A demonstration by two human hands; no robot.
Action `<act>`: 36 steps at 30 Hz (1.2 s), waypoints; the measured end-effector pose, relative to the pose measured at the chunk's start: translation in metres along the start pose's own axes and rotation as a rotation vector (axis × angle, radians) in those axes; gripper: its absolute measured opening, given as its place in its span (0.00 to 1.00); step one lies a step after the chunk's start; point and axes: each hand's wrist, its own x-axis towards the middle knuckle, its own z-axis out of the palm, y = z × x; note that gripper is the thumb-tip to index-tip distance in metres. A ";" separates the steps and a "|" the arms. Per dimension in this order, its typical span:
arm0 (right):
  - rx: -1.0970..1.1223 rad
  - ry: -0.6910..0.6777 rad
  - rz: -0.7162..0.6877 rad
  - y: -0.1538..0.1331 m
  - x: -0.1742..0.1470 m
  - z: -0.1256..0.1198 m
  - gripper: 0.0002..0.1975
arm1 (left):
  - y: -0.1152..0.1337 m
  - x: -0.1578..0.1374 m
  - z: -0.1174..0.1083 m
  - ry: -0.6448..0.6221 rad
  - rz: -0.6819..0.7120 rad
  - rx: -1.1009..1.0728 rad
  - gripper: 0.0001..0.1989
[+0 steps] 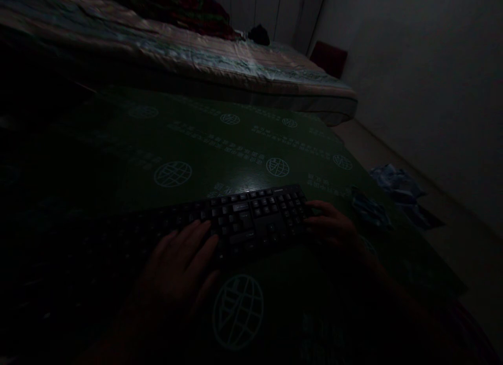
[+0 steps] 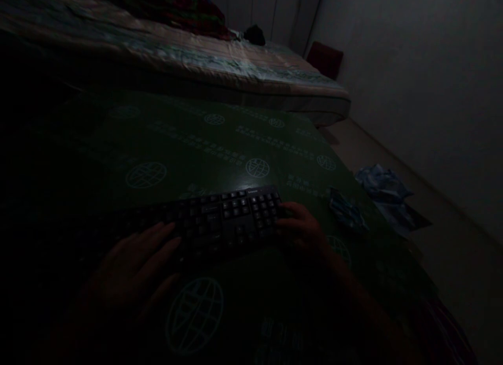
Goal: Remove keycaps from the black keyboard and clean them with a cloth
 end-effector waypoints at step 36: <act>0.112 -0.017 0.344 -0.023 0.004 -0.012 0.06 | -0.003 0.001 -0.003 -0.022 0.060 0.022 0.21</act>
